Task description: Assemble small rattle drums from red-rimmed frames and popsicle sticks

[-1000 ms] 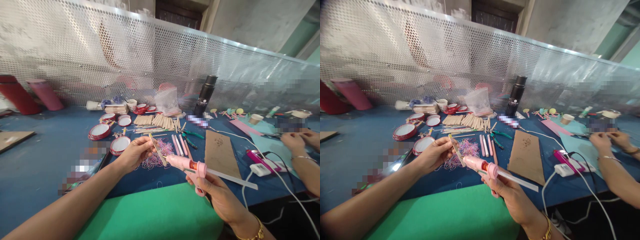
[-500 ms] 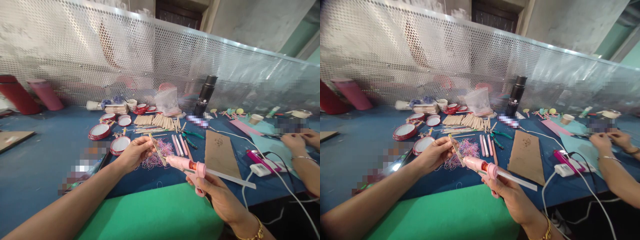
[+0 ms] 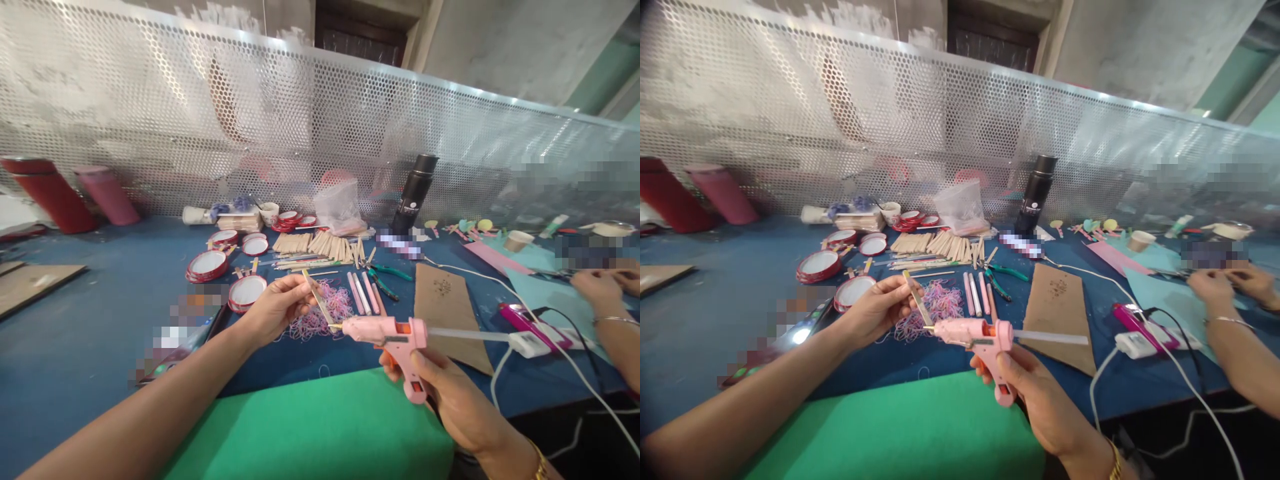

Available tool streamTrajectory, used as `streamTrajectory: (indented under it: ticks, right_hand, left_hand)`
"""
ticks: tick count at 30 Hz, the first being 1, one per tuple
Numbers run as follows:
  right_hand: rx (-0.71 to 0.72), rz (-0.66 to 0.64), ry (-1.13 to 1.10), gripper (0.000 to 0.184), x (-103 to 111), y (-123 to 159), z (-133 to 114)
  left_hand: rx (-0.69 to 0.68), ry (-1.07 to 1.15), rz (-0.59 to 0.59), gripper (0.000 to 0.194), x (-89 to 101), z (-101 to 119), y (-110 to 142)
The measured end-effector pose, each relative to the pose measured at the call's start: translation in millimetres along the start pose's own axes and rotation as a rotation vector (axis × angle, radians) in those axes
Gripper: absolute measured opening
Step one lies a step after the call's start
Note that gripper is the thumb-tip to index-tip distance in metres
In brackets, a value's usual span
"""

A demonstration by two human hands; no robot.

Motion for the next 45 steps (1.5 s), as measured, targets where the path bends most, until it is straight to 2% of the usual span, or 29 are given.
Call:
streamTrajectory:
  ticks: [6,10,12,15,18,23,28,34,41,45]
  right_hand:
    - [0.137,-0.056,-0.055,0.047,-5,4,-28]
    - [0.186,-0.041,-0.031,0.046,10,13,-39]
    - [0.211,0.028,0.079,0.045,27,21,-49]
    - [0.257,0.177,0.377,0.042,53,34,-73]
    - [0.199,0.291,0.678,0.043,73,39,-83]
    - [0.162,0.4,1.021,0.036,103,36,-77]
    - [0.171,0.49,1.249,0.033,124,33,-65]
    - [0.218,0.537,1.461,0.032,132,28,-57]
    - [0.17,0.532,1.58,0.038,132,25,-53]
    - [0.146,0.658,1.735,0.051,124,39,-62]
  left_hand:
    - [0.009,-0.008,0.023,0.031,2.7,0,0]
    - [0.008,-0.02,0.012,0.03,2.1,1,0]
    - [0.008,-0.024,0.001,0.028,0.8,1,0]
    - [0.016,-0.028,-0.007,0.028,-1.2,0,1]
    - [0.012,-0.023,-0.009,0.028,-3.1,1,1]
    - [0.026,-0.016,-0.007,0.029,-4.2,2,1]
    - [0.029,-0.027,-0.013,0.028,-3.4,2,1]
    - [0.025,-0.034,-0.018,0.027,-2.6,0,1]
    - [0.036,-0.031,-0.013,0.029,-3.8,0,3]
    - [0.038,-0.035,-0.019,0.029,-2.5,-2,3]
Point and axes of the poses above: each hand's wrist, its own y-axis away from the middle knuckle, its own x-axis out of the back of the hand, z = x × y, the point moved 10 cm from there along -y, towards the middle knuckle, and after that the axes turned 13 degrees about -z, right-handed, at the moved point
